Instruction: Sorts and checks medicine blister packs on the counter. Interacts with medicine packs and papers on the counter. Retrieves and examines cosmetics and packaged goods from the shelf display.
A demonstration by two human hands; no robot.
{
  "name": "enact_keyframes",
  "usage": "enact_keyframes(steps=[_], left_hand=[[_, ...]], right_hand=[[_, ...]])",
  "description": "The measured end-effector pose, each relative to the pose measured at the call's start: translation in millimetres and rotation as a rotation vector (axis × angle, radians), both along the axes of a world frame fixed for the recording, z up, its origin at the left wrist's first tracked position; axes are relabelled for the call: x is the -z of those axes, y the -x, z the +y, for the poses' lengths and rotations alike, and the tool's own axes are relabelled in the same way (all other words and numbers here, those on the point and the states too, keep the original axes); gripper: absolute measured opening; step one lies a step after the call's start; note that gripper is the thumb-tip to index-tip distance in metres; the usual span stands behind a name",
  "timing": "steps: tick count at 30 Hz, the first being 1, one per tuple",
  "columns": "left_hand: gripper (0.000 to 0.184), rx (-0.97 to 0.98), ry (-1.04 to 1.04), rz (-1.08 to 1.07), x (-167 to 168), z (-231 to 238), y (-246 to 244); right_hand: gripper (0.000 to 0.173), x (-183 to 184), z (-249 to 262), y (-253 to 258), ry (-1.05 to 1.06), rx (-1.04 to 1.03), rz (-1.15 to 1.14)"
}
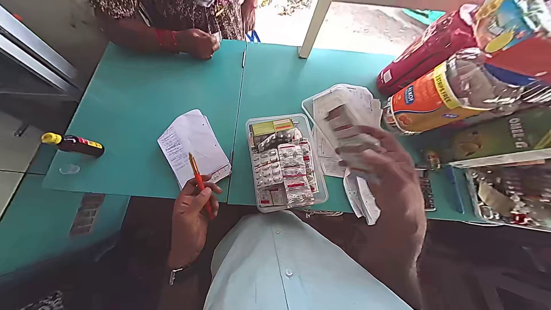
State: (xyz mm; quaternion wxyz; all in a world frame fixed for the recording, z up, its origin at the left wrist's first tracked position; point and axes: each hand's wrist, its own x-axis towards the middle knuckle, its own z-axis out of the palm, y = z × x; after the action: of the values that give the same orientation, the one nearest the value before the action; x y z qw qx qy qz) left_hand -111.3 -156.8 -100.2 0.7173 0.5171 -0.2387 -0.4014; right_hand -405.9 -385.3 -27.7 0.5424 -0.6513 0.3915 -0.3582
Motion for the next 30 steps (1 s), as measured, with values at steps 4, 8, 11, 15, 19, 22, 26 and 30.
enact_keyframes(steps=[4,8,11,15,19,22,26,30], left_hand=[[0.017,0.077,0.016,0.029,10,-1,-3],[0.015,0.287,0.004,0.101,12,-17,5],[0.013,0.262,-0.063,0.049,9,-22,17],[0.023,0.169,-0.109,-0.024,14,-33,30],[0.050,0.113,-0.083,-0.363,16,-50,42],[0.058,0.121,-0.120,-0.682,17,-64,46],[0.072,0.298,-0.345,-1.023,2,-78,41],[0.079,0.377,-0.560,-1.126,-8,-86,48]], right_hand=[[0.063,35,-81,28,0.211,0.233,0.452],[0.065,66,-114,18,0.377,0.235,0.808],[0.045,41,-48,-8,0.393,0.216,0.677],[0.050,23,51,-39,0.333,0.002,0.626],[0.071,25,73,-61,0.397,-0.088,0.917],[0.071,28,67,-68,0.335,-0.128,0.970],[0.050,31,54,-50,0.212,-0.055,0.605],[0.044,32,27,-18,0.058,-0.081,0.294]])
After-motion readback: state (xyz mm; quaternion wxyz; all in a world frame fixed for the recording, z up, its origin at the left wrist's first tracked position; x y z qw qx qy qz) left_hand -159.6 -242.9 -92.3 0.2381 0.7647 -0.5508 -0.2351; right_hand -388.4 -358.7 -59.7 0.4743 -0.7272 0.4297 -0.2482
